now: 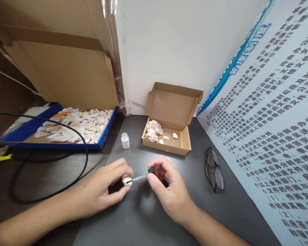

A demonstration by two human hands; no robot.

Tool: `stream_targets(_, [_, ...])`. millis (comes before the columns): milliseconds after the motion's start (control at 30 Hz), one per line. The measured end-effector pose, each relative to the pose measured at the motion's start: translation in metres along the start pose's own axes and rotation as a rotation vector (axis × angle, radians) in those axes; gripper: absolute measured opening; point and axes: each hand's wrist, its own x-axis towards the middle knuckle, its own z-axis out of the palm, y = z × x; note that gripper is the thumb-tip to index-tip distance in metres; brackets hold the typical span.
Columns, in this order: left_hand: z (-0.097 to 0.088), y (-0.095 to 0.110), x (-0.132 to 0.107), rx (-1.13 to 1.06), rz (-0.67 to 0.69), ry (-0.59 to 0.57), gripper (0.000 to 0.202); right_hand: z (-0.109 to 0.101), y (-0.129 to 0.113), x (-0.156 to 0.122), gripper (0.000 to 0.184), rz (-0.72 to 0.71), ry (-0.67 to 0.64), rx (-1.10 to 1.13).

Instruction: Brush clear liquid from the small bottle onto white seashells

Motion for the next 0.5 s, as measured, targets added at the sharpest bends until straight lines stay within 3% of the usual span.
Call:
stream_targets(300, [-0.0015,0.0041,0.0007,-0.005,-0.034,0.005,0.022,-0.001,0.0015,0.0031,0.015,0.046,-0.035,-0.034])
stream_targets(500, [-0.0016,0.0036,0.0007,-0.014,-0.041,0.006,0.013,-0.0002,0.0046,0.0007,0.011,-0.002,-0.005,-0.044])
